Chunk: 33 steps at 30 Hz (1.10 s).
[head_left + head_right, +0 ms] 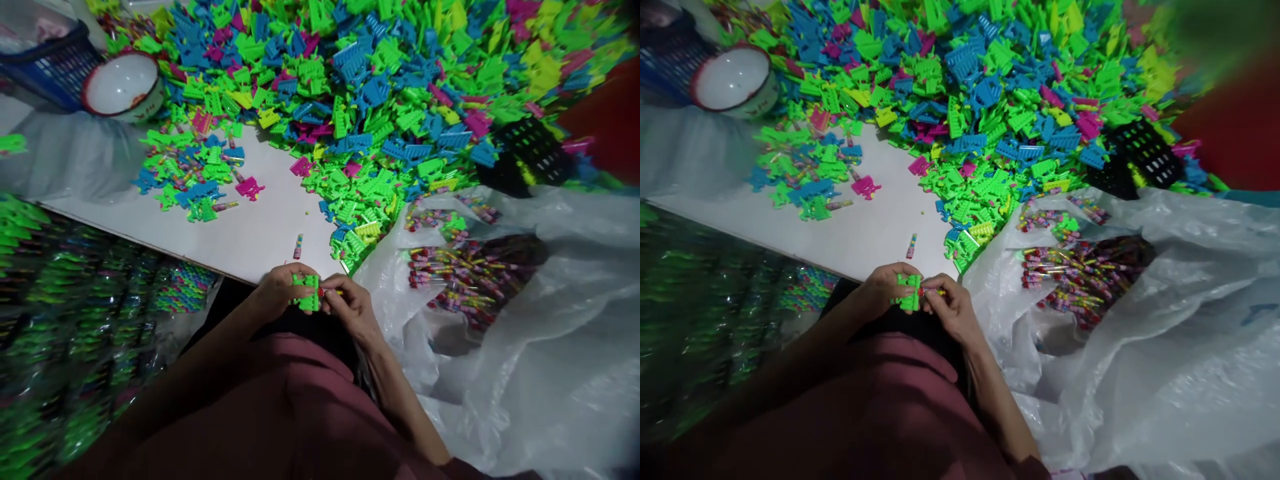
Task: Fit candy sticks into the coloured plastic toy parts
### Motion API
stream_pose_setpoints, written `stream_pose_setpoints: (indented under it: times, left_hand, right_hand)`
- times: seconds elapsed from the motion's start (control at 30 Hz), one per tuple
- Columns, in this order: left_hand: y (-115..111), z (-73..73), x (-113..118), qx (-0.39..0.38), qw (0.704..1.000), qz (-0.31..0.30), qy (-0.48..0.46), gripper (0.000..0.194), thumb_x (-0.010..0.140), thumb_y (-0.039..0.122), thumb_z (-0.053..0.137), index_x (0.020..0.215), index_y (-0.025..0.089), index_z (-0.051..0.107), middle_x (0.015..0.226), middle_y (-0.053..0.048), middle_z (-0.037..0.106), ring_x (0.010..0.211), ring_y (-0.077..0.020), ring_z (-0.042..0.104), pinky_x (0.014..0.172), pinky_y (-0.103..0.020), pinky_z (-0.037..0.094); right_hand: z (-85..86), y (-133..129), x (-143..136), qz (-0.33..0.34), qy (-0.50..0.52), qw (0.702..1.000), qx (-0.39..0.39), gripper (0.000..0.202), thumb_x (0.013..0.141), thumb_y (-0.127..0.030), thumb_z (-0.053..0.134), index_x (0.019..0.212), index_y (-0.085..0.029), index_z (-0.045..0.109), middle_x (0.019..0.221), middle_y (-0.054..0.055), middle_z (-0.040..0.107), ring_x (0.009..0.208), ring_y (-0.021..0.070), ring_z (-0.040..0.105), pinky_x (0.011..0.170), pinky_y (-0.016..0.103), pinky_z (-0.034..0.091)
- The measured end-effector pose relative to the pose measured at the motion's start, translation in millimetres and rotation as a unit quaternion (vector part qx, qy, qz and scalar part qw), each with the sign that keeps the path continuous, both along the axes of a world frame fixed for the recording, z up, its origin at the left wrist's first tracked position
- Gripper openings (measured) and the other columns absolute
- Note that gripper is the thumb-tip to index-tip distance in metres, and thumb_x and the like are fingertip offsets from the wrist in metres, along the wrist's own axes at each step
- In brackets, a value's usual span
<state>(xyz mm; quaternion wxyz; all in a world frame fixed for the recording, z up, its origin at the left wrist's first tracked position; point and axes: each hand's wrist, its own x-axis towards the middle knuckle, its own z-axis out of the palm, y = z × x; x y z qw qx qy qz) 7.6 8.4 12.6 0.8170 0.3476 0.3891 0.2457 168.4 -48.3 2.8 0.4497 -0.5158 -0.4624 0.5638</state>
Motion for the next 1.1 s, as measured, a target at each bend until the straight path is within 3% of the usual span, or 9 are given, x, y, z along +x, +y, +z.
stream_pose_setpoints:
  times: [0.07, 0.27, 0.4, 0.57, 0.8, 0.93, 1.1]
  left_hand:
    - [-3, -0.4, 0, -0.012, 0.999, -0.004, -0.035, 0.036, 0.057, 0.029, 0.070, 0.087, 0.014, 0.056, 0.065, -0.001, 0.065, 0.052, -0.0167, 0.061, 0.047, -0.028, 0.050]
    - [-12, -18.8, 1, 0.077, 0.988, 0.063, 0.122, 0.026, 0.059, 0.021, 0.068, 0.082, 0.016, 0.059, 0.064, 0.002, 0.061, 0.054, -0.0136, 0.060, 0.050, -0.025, 0.051]
    - [-14, -31.8, -2, 0.068, 0.987, 0.066, 0.127, 0.026, 0.057, 0.022, 0.069, 0.080, 0.016, 0.059, 0.064, 0.002, 0.061, 0.053, -0.0134, 0.059, 0.049, -0.025, 0.051]
    - [-8, -22.1, -3, -0.046, 0.994, 0.098, 0.029, 0.037, 0.054, 0.027, 0.073, 0.084, 0.015, 0.056, 0.068, 0.003, 0.061, 0.055, -0.0143, 0.061, 0.049, -0.028, 0.052]
    - [-7, -15.9, -2, -0.070, 0.994, 0.087, 0.012, 0.039, 0.051, 0.026, 0.075, 0.083, 0.014, 0.056, 0.064, 0.001, 0.062, 0.051, -0.0142, 0.060, 0.047, -0.027, 0.050]
    - [-10, -18.6, -2, -0.017, 0.997, 0.067, 0.044, 0.033, 0.055, 0.025, 0.071, 0.085, 0.015, 0.059, 0.063, 0.002, 0.062, 0.052, -0.0142, 0.059, 0.047, -0.027, 0.051]
    - [-15, -21.1, -8, 0.128, 0.973, 0.067, 0.183, 0.019, 0.060, 0.017, 0.065, 0.079, 0.016, 0.063, 0.070, 0.000, 0.064, 0.060, -0.0138, 0.060, 0.053, -0.024, 0.050]
  right_hand:
    - [2.9, -2, 0, 0.000, 0.003, 1.000, 0.002, 0.024, 0.085, -0.043, 0.058, 0.088, -0.019, 0.060, 0.063, -0.003, 0.056, 0.051, 0.0092, 0.052, 0.050, 0.023, 0.043]
    - [-6.9, -5, -2, 0.005, -0.118, 0.992, 0.043, 0.019, 0.088, -0.038, 0.053, 0.089, -0.021, 0.061, 0.075, 0.002, 0.059, 0.065, 0.0128, 0.057, 0.059, 0.026, 0.046]
    - [-14.7, -4, -4, 0.028, -0.154, 0.987, 0.038, 0.021, 0.086, -0.040, 0.055, 0.086, -0.020, 0.062, 0.074, 0.002, 0.060, 0.068, 0.0143, 0.057, 0.063, 0.028, 0.046]
    - [-19.5, -3, -8, -0.019, -0.019, 0.998, -0.049, 0.029, 0.086, -0.046, 0.054, 0.092, -0.019, 0.060, 0.059, -0.004, 0.055, 0.053, 0.0102, 0.051, 0.054, 0.024, 0.042]
    - [-14.1, -3, -6, 0.009, -0.014, 0.998, -0.054, 0.031, 0.083, -0.049, 0.058, 0.091, -0.019, 0.060, 0.059, -0.003, 0.056, 0.054, 0.0101, 0.052, 0.055, 0.024, 0.042]
    - [-12.9, -5, -4, 0.022, -0.019, 0.998, -0.060, 0.031, 0.083, -0.049, 0.057, 0.089, -0.019, 0.059, 0.056, -0.004, 0.054, 0.050, 0.0100, 0.050, 0.051, 0.024, 0.042]
    - [-20.0, -13, -9, 0.040, -0.138, 0.989, -0.018, 0.021, 0.086, -0.041, 0.056, 0.090, -0.020, 0.061, 0.072, 0.001, 0.061, 0.062, 0.0121, 0.056, 0.056, 0.025, 0.045]
